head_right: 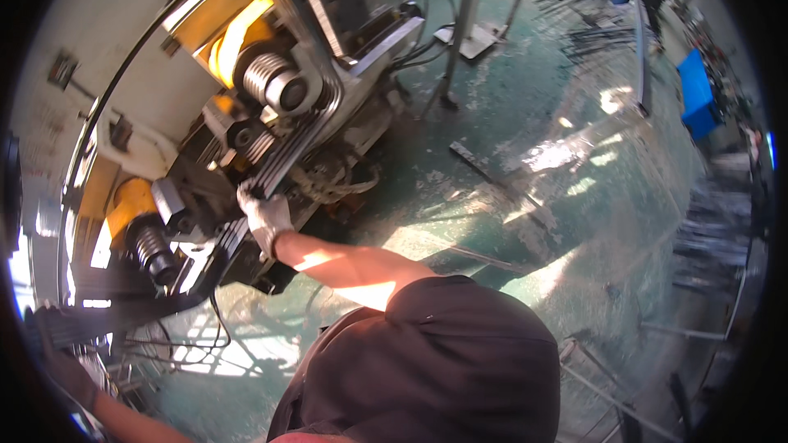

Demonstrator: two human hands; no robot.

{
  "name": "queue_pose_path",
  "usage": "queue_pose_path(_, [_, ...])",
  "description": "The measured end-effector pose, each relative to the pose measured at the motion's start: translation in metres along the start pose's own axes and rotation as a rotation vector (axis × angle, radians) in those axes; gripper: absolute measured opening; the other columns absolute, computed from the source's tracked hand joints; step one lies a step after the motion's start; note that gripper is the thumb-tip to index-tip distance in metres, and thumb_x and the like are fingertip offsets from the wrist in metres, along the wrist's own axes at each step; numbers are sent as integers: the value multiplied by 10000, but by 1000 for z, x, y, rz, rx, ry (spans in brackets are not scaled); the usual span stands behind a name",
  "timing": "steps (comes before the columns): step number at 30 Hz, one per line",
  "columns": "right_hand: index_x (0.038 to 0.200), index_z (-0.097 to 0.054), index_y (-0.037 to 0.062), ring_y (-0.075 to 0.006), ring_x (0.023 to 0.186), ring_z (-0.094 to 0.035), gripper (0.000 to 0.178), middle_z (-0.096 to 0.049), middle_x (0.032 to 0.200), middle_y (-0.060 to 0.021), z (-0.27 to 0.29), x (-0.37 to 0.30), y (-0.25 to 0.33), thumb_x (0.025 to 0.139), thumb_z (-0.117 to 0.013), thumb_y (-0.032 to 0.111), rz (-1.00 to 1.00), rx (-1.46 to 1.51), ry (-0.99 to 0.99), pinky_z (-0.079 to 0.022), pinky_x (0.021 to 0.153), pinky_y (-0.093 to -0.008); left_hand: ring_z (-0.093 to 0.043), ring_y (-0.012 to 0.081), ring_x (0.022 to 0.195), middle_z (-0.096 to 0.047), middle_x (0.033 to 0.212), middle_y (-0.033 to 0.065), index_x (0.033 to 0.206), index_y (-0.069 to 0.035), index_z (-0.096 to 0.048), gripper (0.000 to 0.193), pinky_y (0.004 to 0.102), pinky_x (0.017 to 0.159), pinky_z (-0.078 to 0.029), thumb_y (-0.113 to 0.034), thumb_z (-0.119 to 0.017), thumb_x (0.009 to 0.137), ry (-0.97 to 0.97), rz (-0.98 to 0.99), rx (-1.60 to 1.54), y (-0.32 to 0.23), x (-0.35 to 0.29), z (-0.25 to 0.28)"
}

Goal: The person repeatedly picks up bundles of long metal rods from the floor, feeds them into a yellow bending machine, and removes the bent rods to place them on a nearby rack. The cycle of loading, bending, and stacking continues throughout the clip.

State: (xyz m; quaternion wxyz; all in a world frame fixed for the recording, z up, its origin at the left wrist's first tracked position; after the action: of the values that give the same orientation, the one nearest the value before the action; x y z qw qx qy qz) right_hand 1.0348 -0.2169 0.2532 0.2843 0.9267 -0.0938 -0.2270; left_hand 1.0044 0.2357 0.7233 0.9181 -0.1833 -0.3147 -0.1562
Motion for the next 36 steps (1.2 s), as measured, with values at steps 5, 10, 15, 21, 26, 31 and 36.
queue_pose_path(5, [1092, -702, 8, -215, 817, -710, 185, -726, 915, -66, 142, -78, 79, 1044, -686, 186, 268, -178, -185, -566, 791, -403, -668, 245, 1203, -636, 1354, 145, 1343, 2, -649, 326, 364, 1059, -560, -6, -457, 1079, -205, 217, -249, -6, -104, -40])
queue_pose_path(10, [904, -690, 87, -150, 599, -628, 315, -664, 669, -47, 343, -188, 226, 1040, -704, 371, 318, -328, -546, -492, 576, -335, -682, 245, 1116, -669, 1227, 145, 1229, 29, -677, 248, 358, 1012, -580, -17, -503, 1059, -218, 438, -659, -20, -229, -127])
queue_pose_path(15, [934, -651, 41, -144, 509, -577, 268, -604, 643, -29, 454, -308, 416, 1031, -694, 286, 806, -597, -893, -445, 485, -336, -697, 246, 1030, -702, 1099, 144, 1116, 55, -704, 193, 351, 965, -600, -28, -548, 1039, 186, 602, -1422, -70, -398, -279])
queue_pose_path(21, [1000, -719, 23, -272, 750, -676, 494, -725, 809, -137, 537, -390, 613, 897, -832, 492, 992, -1086, -1241, -533, 752, -415, -635, 360, 1057, -680, 1040, 194, 1004, 32, -644, 234, 502, 1061, -481, -149, -583, 869, 365, 1732, -1898, -270, -644, -502])
queue_pose_path(26, [1012, -739, 39, -327, 749, -690, 521, -727, 797, -159, 619, -375, 738, 873, -825, 533, 868, -1195, -1241, -539, 761, -443, -655, 375, 1063, -680, 1096, 197, 1123, 32, -617, 259, 529, 986, -522, -76, -567, 894, 787, 1830, -1587, -462, -699, -525])
queue_pose_path(31, [987, -761, 44, -362, 790, -713, 523, -730, 810, -194, 713, -324, 799, 893, -776, 558, 544, -1454, -1242, -551, 790, -451, -691, 377, 971, -682, 1080, 226, 1263, 12, -575, 329, 510, 862, -592, -17, -568, 936, 690, 1661, -1202, -555, -691, -535])
queue_pose_path(36, [975, -739, 95, -437, 911, -741, 450, -751, 888, -223, 738, -313, 865, 948, -695, 542, 558, -1726, -1308, -580, 819, -508, -711, 347, 822, -692, 1038, 247, 1338, 47, -537, 422, 453, 724, -632, 51, -584, 918, 560, 1511, -1222, -588, -629, -539])
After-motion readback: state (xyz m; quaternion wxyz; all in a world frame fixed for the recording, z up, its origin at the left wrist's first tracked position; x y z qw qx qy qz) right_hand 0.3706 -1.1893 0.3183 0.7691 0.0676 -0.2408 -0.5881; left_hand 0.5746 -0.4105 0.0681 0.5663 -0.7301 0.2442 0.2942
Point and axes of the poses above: each hand's wrist, its own x-axis towards the middle knuckle, its own z-axis out of the back of the hand, y = z × x, the point moved 10 cm from there along x, towards the middle knuckle
